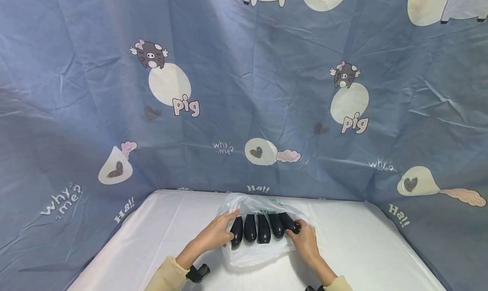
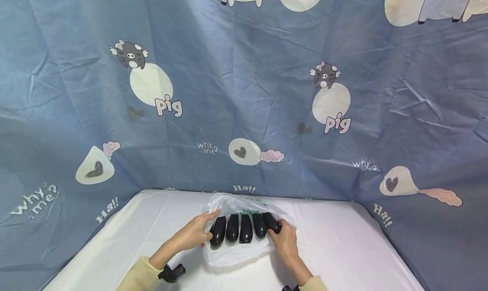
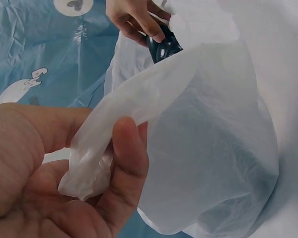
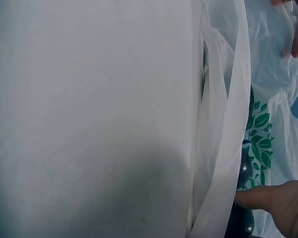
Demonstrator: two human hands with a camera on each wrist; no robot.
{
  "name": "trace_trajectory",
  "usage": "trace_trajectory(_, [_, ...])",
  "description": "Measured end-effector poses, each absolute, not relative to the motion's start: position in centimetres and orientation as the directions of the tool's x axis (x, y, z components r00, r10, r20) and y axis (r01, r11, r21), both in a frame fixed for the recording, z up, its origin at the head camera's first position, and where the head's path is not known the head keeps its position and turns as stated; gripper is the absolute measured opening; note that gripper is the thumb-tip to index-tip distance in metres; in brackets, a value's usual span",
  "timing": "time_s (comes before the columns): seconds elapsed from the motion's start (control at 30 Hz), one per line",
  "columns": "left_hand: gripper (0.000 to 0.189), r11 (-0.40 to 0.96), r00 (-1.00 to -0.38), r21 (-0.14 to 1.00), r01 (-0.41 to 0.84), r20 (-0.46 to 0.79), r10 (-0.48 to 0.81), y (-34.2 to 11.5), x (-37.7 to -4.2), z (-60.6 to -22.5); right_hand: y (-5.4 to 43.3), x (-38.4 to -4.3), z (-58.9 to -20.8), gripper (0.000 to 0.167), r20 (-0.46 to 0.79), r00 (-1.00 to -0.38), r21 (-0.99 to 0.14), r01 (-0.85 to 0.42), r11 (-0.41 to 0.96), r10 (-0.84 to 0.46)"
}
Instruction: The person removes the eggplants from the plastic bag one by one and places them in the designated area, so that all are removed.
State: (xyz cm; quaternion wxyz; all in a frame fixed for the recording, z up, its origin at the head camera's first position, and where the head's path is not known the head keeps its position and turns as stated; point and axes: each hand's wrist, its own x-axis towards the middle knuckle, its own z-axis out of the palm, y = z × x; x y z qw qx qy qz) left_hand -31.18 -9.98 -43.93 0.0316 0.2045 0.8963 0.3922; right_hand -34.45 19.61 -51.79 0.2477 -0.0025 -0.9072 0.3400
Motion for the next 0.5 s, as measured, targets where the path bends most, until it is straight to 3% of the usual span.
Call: trace_trajectory(0.5, [0.077,0.605,-0.914,0.718,0.343,0.107,0.391,-10.0,-31.1,-43.8,19.6,-32.8,-51.1,0.045,0.408,-0.898,-0.633,-0.147,0.76,0.166])
